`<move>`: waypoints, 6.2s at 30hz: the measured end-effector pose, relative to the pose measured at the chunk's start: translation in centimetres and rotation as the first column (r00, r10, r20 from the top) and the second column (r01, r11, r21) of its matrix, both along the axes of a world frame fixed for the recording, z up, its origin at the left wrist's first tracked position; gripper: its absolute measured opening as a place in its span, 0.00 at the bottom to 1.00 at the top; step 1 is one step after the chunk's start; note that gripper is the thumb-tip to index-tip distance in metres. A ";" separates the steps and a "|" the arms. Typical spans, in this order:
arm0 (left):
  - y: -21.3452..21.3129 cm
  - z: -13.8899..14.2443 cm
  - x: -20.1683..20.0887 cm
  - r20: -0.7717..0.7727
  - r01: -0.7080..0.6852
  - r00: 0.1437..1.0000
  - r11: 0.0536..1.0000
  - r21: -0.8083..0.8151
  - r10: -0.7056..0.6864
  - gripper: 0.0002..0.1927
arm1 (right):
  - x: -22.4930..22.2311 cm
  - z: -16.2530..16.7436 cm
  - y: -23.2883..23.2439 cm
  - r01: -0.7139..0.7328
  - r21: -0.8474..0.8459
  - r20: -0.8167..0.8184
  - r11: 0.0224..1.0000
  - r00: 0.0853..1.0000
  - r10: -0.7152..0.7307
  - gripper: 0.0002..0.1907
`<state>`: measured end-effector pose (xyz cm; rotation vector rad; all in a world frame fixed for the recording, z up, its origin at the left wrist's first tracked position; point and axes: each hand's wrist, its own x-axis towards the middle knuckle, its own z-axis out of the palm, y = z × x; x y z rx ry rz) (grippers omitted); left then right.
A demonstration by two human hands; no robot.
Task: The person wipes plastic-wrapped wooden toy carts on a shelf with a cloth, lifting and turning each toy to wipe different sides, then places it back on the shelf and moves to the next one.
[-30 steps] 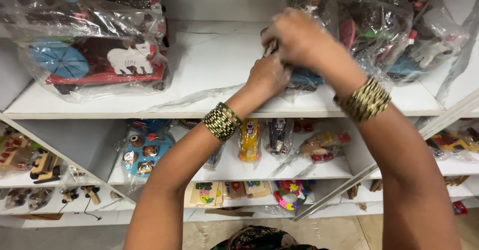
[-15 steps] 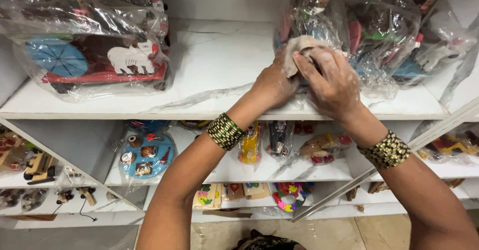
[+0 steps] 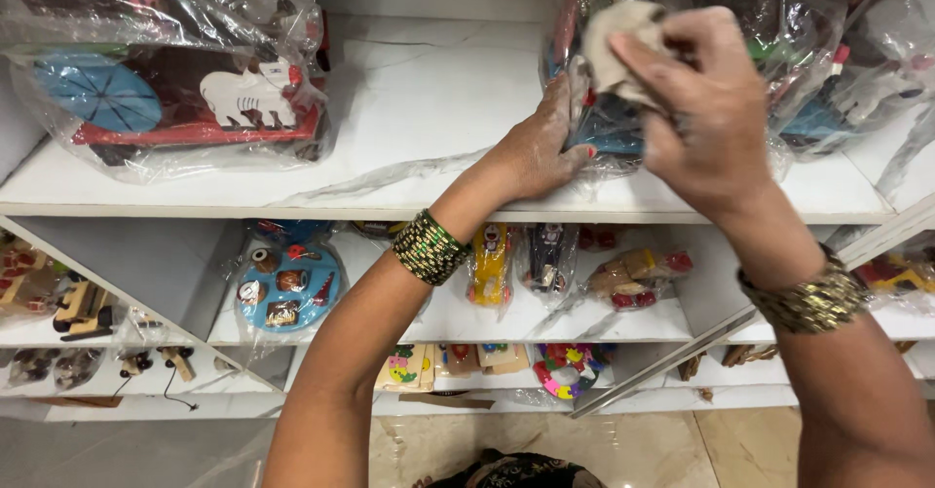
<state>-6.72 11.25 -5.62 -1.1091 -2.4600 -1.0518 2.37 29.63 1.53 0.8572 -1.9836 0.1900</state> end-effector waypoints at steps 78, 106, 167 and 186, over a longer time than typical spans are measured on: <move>-0.7 1.6 1.8 0.111 -0.170 0.980 0.984 0.047 0.164 0.41 | 7.5 -7.9 1.0 0.222 0.211 0.358 0.952 0.889 -0.286 0.20; -10.6 0.0 10.5 0.015 0.118 0.978 0.612 0.782 -0.208 0.49 | -26.5 -3.5 -13.9 0.410 0.550 0.659 0.727 0.321 -0.680 0.37; -9.1 -0.5 9.1 -0.091 0.011 0.992 0.659 0.752 0.087 0.47 | 1.8 -8.5 4.9 0.013 -0.247 0.880 0.969 0.422 0.219 0.20; -17.3 12.6 7.4 -0.470 -0.338 0.795 0.923 0.182 0.384 0.36 | 4.7 -7.4 -15.0 -0.065 0.007 0.469 0.998 0.881 0.054 0.18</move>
